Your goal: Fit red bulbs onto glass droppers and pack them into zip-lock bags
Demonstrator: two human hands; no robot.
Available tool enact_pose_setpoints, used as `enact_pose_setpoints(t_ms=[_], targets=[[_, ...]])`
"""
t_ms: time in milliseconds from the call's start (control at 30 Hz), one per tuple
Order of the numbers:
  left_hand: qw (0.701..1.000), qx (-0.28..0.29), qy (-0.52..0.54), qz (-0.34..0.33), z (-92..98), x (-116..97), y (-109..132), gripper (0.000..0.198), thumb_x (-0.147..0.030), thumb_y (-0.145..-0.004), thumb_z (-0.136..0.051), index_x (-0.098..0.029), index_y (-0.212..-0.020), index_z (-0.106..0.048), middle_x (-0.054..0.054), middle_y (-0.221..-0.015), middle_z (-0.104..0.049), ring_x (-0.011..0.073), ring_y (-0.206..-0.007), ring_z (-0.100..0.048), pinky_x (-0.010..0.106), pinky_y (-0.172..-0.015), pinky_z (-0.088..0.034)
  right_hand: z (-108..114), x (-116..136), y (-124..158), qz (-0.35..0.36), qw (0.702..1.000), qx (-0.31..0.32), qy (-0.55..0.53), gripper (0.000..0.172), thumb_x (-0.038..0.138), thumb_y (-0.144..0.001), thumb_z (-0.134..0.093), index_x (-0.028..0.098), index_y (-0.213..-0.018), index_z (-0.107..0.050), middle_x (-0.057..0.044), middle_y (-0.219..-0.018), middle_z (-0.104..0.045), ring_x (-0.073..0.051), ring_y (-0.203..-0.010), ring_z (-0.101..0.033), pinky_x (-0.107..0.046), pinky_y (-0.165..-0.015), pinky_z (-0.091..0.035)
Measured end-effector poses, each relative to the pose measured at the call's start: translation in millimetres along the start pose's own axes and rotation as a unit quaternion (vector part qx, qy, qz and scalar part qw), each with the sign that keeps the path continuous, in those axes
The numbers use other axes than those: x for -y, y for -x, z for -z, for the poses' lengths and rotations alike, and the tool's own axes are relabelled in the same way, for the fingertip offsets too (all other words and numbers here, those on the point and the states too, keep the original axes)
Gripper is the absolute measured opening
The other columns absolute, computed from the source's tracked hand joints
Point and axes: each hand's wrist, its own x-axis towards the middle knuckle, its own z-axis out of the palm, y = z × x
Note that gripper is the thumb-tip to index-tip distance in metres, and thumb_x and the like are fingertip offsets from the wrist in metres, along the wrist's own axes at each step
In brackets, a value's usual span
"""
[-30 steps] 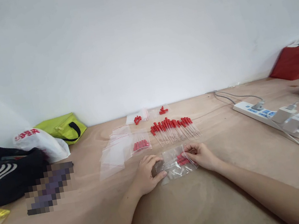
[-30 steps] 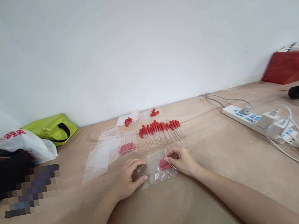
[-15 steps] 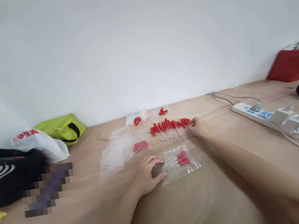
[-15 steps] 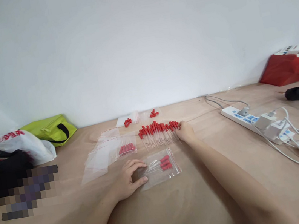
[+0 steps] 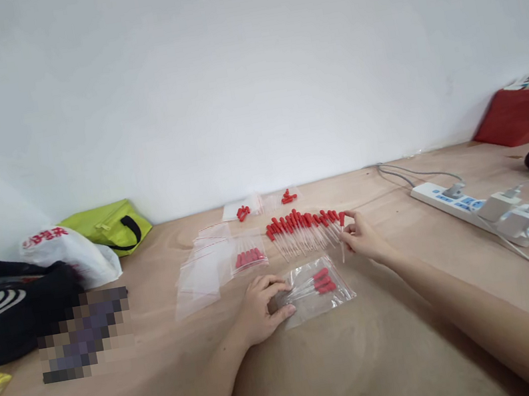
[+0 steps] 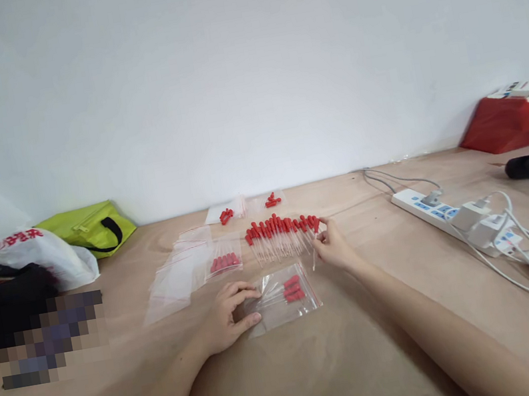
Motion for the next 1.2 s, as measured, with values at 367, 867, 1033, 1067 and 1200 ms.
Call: enact_pose_setpoints(t_ms=[367, 867, 1033, 1067, 1200], targets=[[1.0, 0.0, -0.011, 0.006, 1.4, -2, -1, 0.028, -0.037, -0.073, -0.06, -0.026, -0.099, -0.059, 0.004, -0.104, -0.057, 0.0221, -0.097, -0.051, 0.039, -0.087, -0.039, -23, -5, 37, -0.027, 0.96, -0.077, -0.268, 0.056, 0.044, -0.068, -0.057, 0.024, -0.107, -0.023, 0.007, -0.064, -0.055, -0.013, -0.051, -0.058, -0.028, -0.051, -0.052], [1.0, 0.009, -0.012, 0.018, 2.7, -3, 0, 0.037, -0.038, -0.074, -0.058, -0.023, -0.107, -0.052, 0.006, -0.106, -0.056, 0.0229, -0.1, -0.049, 0.04, -0.088, -0.038, -30, 0, 56, -0.045, 0.978, 0.077, -0.187, 0.036, 0.048, -0.063, -0.063, 0.02, -0.075, -0.044, 0.008, -0.053, -0.051, -0.005, -0.03, -0.04, -0.018, -0.029, -0.031], [1.0, 0.013, -0.006, 0.017, 3.0, -2, -1, 0.036, -0.037, -0.074, -0.058, -0.022, -0.107, -0.052, 0.006, -0.106, -0.056, 0.0223, -0.099, -0.049, 0.039, -0.087, -0.038, -29, -2, 56, 0.022, 0.985, 0.121, -0.121, 0.03, 0.046, -0.066, -0.063, 0.016, -0.071, -0.059, -0.003, -0.065, -0.061, -0.012, -0.052, -0.056, -0.024, -0.044, -0.045], [1.0, 0.013, -0.006, 0.016, 3.0, -2, -1, 0.036, -0.036, -0.074, -0.058, -0.022, -0.107, -0.053, 0.006, -0.106, -0.056, 0.0221, -0.099, -0.049, 0.039, -0.087, -0.038, -29, -2, 56, 0.048, 0.986, 0.127, -0.101, 0.028, 0.044, -0.068, -0.061, 0.016, -0.073, -0.062, -0.004, -0.071, -0.062, -0.014, -0.059, -0.058, -0.026, -0.05, -0.048], [1.0, 0.013, -0.007, 0.016, 2.7, -2, -1, 0.036, -0.038, -0.075, -0.058, -0.022, -0.107, -0.053, 0.006, -0.106, -0.056, 0.0218, -0.099, -0.049, 0.039, -0.087, -0.038, -26, -3, 54, 0.155, 0.981, 0.113, -0.007, 0.022, 0.032, -0.077, -0.051, 0.021, -0.084, -0.068, -0.006, -0.086, -0.059, -0.016, -0.079, -0.057, -0.031, -0.071, -0.048]])
